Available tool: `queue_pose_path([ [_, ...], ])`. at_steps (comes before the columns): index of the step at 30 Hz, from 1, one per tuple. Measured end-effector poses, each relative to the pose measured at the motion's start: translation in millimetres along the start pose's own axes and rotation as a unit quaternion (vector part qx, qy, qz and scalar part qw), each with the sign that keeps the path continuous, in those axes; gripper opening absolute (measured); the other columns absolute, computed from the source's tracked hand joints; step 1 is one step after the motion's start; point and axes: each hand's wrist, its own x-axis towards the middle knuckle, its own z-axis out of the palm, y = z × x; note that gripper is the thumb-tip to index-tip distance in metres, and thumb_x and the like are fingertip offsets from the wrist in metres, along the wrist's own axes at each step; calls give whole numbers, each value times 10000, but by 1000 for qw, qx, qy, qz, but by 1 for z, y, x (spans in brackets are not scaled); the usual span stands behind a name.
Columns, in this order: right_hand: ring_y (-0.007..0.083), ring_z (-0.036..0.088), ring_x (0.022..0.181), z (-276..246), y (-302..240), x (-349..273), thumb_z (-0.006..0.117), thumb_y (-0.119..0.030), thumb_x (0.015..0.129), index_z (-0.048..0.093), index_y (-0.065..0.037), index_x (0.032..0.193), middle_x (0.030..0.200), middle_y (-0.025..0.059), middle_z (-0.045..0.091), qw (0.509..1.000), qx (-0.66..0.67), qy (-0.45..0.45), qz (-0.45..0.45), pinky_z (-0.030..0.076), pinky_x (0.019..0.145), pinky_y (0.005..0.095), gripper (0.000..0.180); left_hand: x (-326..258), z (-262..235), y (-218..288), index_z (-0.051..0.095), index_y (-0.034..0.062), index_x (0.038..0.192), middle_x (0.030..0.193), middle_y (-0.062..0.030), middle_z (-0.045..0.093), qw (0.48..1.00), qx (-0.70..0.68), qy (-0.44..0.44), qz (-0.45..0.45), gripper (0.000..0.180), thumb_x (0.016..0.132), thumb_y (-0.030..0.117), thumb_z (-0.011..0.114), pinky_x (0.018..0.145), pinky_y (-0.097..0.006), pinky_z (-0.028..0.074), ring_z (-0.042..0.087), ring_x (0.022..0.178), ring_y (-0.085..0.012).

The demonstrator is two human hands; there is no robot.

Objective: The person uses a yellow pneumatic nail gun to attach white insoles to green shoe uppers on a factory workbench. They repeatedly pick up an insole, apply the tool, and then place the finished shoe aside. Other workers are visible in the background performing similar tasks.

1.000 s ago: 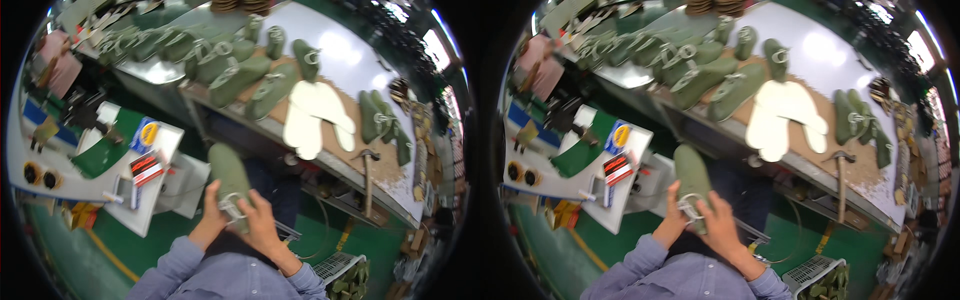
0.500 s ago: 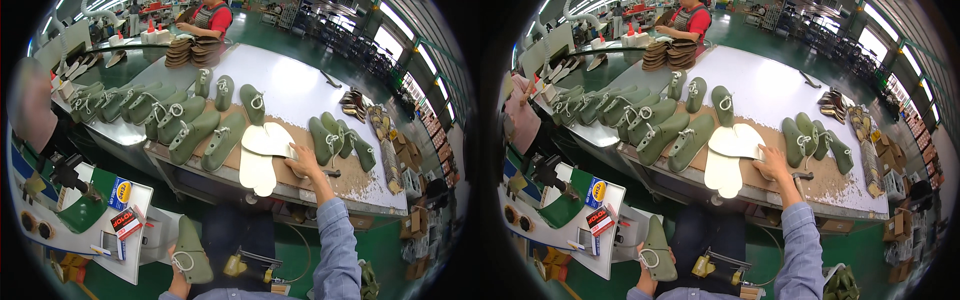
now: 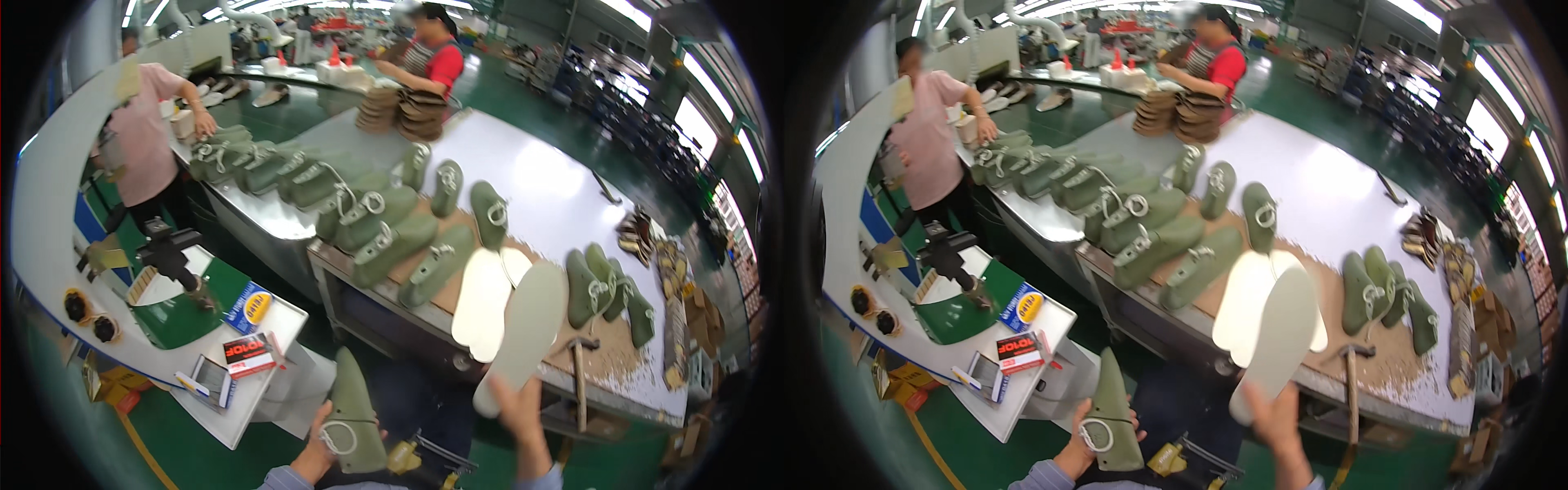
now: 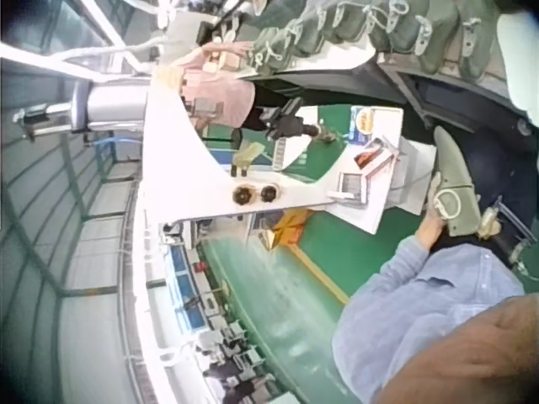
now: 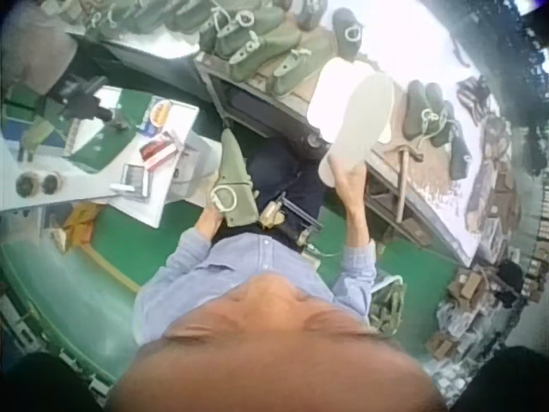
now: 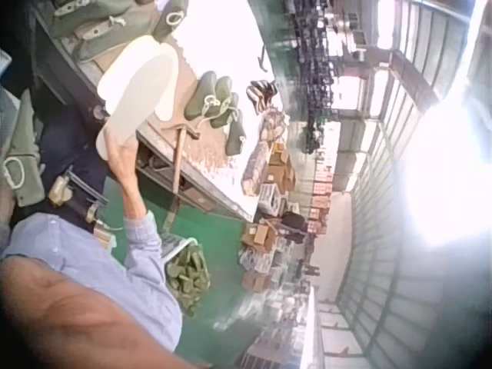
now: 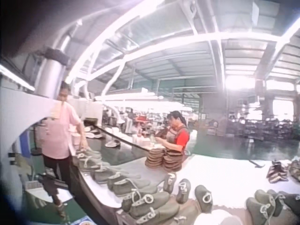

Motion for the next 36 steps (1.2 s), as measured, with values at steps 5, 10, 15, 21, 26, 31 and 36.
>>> queue_pose_path([
  [5, 253, 622, 1159, 95, 34, -87, 681, -199, 954, 496, -26, 1445, 1244, 164, 654, 951, 149, -138, 233, 493, 1004, 398, 553, 12, 21, -4, 467, -6, 1478, 1300, -265, 637, 995, 94, 3, -26, 733, 953, 492, 580, 1152, -647, 378, 638, 1213, -401],
  [10, 254, 401, 1449, 149, 37, -107, 672, -325, 1004, 290, 2, 1597, 1560, 186, 438, 949, 258, -137, 119, 316, 1200, 371, 777, 12, 32, -13, 537, -17, 1427, 1316, -152, 668, 955, 285, 53, -58, 544, 1097, 408, 457, 1038, -361, 533, 666, 1185, -238],
  [15, 232, 570, 1254, 125, 49, -92, 684, -236, 972, 345, -10, 1534, 1382, 190, 578, 961, 233, -95, 117, 447, 1065, 382, 695, 30, 41, -16, 542, -24, 1431, 1355, -126, 629, 844, 535, 29, 8, 535, 1106, 398, 499, 1051, -319, 480, 606, 1227, -174],
  [21, 388, 634, 1158, 80, 62, -58, 819, -290, 863, 583, -191, 1440, 1333, 213, 598, 988, -95, -95, -71, 508, 994, 461, 631, 23, 109, -19, 470, 2, 1457, 1497, -207, 481, 354, 764, -18, 539, 781, 844, 335, 822, 1202, -554, 286, 411, 1417, -441],
  [26, 320, 612, 1074, 56, 87, -39, 808, -359, 804, 608, -251, 1380, 1297, 156, 607, 860, -385, -245, -227, 476, 881, 424, 620, 66, 133, -35, 455, 18, 1487, 1460, -184, 539, 196, 882, -226, 364, 895, 834, 519, 804, 1185, -578, 295, 478, 1380, -398],
  [31, 320, 621, 1094, 55, 121, -57, 825, -368, 770, 593, -162, 1353, 1241, 128, 647, 861, -417, -240, -166, 486, 897, 450, 661, 138, 36, -54, 421, -7, 1526, 1444, -205, 560, 243, 914, -235, 223, 980, 856, 653, 700, 1068, -500, 398, 553, 1278, -364],
  [36, 411, 618, 1165, 46, 171, -100, 853, -210, 742, 552, -33, 1359, 1248, 206, 645, 969, -236, -39, 63, 501, 1020, 490, 709, 142, 41, -68, 472, 98, 1525, 1484, -158, 550, 186, 935, -223, 202, 872, 846, 592, 708, 1015, -489, 400, 574, 1199, -362],
])
